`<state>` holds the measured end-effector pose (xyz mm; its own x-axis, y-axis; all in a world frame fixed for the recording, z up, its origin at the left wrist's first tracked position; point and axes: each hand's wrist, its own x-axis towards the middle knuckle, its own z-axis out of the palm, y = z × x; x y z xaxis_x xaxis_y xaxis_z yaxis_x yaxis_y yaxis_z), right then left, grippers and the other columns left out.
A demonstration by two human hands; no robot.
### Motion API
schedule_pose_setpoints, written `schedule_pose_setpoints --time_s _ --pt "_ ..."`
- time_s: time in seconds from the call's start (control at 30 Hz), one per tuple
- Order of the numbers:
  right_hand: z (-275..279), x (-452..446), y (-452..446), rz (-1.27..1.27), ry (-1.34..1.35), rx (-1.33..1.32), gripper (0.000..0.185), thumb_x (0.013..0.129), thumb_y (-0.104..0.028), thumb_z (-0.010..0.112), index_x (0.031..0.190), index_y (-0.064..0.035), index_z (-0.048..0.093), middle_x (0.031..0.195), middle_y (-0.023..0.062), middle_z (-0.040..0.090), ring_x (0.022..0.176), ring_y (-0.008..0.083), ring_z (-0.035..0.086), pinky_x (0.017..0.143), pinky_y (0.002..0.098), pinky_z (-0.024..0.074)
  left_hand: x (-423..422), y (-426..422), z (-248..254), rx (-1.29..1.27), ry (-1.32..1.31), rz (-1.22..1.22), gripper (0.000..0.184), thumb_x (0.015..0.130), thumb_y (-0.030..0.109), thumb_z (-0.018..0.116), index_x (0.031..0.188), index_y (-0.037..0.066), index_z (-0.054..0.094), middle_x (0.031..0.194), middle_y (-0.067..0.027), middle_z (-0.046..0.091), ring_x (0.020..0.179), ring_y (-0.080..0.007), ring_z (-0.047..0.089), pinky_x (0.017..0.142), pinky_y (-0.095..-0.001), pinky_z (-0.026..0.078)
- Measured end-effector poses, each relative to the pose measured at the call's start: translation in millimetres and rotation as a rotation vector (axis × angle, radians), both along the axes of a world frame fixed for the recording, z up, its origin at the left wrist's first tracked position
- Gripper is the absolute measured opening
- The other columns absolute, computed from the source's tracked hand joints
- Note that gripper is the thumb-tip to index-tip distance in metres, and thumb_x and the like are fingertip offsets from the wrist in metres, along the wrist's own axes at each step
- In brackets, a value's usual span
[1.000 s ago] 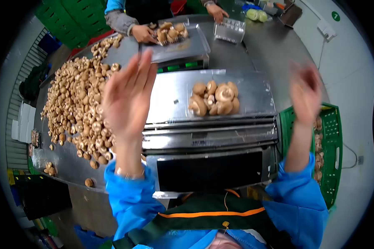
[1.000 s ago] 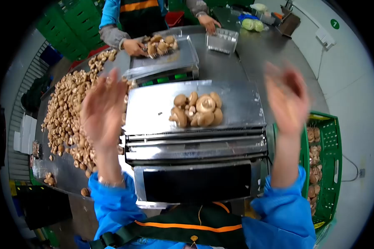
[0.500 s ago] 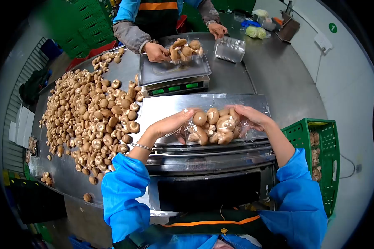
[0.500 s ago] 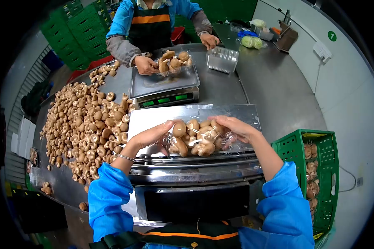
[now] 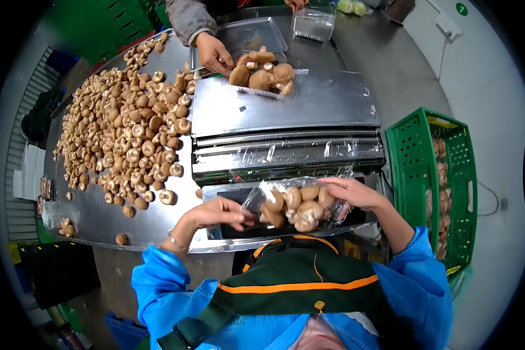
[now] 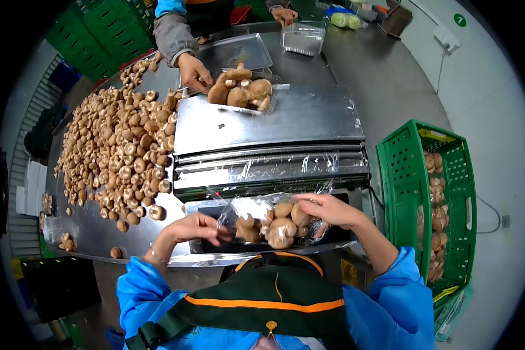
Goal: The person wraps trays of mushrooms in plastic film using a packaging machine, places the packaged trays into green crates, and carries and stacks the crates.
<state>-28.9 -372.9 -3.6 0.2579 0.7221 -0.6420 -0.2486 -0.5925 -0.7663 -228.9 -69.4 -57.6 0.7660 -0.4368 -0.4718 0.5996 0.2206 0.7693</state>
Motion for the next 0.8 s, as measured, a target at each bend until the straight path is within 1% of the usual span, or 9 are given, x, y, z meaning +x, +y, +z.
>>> schedule_pose_setpoints --time_s 0.07,0.17,0.23,0.4,0.47,0.53,0.6,0.63,0.8 --pt "-19 -5 -13 -0.131 0.014 -0.005 0.048 0.091 -0.035 0.035 0.128 -0.0042 0.035 0.089 0.0121 0.056 0.065 0.0185 0.061 0.052 0.0271 0.0534 -7 2 -27 0.018 0.104 0.312 0.024 0.086 0.018 0.054 0.090 -0.005 0.059 0.095 -0.0151 0.061 0.085 -0.0202 0.061 0.069 -0.0266 0.052" --pt "-55 -37 -47 -0.630 0.033 0.026 0.049 0.091 -0.037 0.035 0.128 -0.0050 0.035 0.073 0.0050 0.052 0.056 0.0132 0.056 0.047 0.0249 0.0506 -4 -35 -24 0.188 -0.041 0.779 0.024 0.090 0.022 0.046 0.086 0.001 0.056 0.078 -0.0093 0.061 0.069 -0.0127 0.059 0.058 -0.0226 0.049" --pt "-75 -72 -38 -0.858 -0.105 0.206 0.031 0.090 -0.024 0.045 0.116 -0.0062 0.043 0.058 -0.0020 0.041 0.040 0.0061 0.039 0.035 0.0204 0.0341 4 -54 -23 0.404 -0.087 0.878 0.026 0.092 0.027 0.042 0.085 0.005 0.055 0.078 -0.0047 0.060 0.052 -0.0058 0.048 0.044 -0.0161 0.037" --pt "-45 -73 -67 -1.290 0.421 0.359 0.012 0.089 -0.014 0.045 0.100 -0.0120 0.044 0.053 -0.0049 0.034 0.035 0.0021 0.029 0.029 0.0169 0.0218 -38 -64 -1 0.041 0.071 1.311 0.026 0.092 0.025 0.042 0.084 0.003 0.052 0.076 -0.0103 0.061 0.034 -0.0037 0.030 0.033 -0.0182 0.022" --pt "-60 -110 -96 -1.329 0.370 0.299 0.012 0.088 -0.015 0.045 0.099 -0.0133 0.043 0.055 -0.0039 0.037 0.033 0.0019 0.028 0.026 0.0166 0.0190 -81 -80 -1 0.014 0.316 1.432 0.029 0.092 0.028 0.041 0.079 0.004 0.051 0.057 -0.0032 0.052 0.030 -0.0044 0.027 0.029 -0.0199 0.019" --pt "-121 -161 -103 -1.322 0.078 0.039 0.015 0.085 -0.013 0.051 0.099 -0.0112 0.048 0.064 0.0002 0.048 0.043 0.0057 0.040 0.037 0.0203 0.0352 -114 -100 -30 0.076 0.526 1.257 0.034 0.092 0.028 0.041 0.068 0.006 0.051 0.037 0.0028 0.033 0.027 -0.0060 0.023 0.027 -0.0205 0.018" --pt "-154 -181 -82 -1.066 -0.220 -0.094 0.016 0.082 -0.010 0.054 0.098 -0.0080 0.052 0.075 0.0036 0.055 0.059 0.0095 0.050 0.052 0.0243 0.0443 -99 -132 -59 0.068 0.646 1.112 0.022 0.087 0.017 0.046 0.074 0.002 0.056 0.062 -0.0020 0.052 0.049 -0.0067 0.047 0.044 -0.0199 0.039" --pt "-152 -174 -66 -0.871 -0.248 -0.169 0.016 0.081 -0.009 0.055 0.097 -0.0063 0.054 0.083 0.0055 0.057 0.070 0.0116 0.054 0.061 0.0259 0.0470 -98 -129 -60 0.369 0.398 0.609 0.018 0.087 0.014 0.046 0.091 0.000 0.056 0.088 -0.0069 0.057 0.078 -0.0116 0.055 0.070 -0.0241 0.046" --pt "-107 -172 -22 -0.602 0.411 0.192 0.032 0.084 -0.017 0.054 0.112 -0.0049 0.046 0.101 0.0082 0.052 0.090 0.0141 0.049 0.076 0.0284 0.0420 -61 -131 -58 0.205 0.178 0.386 0.025 0.086 0.021 0.047 0.101 0.001 0.049 0.098 -0.0100 0.052 0.088 -0.0159 0.051 0.078 -0.0282 0.042"
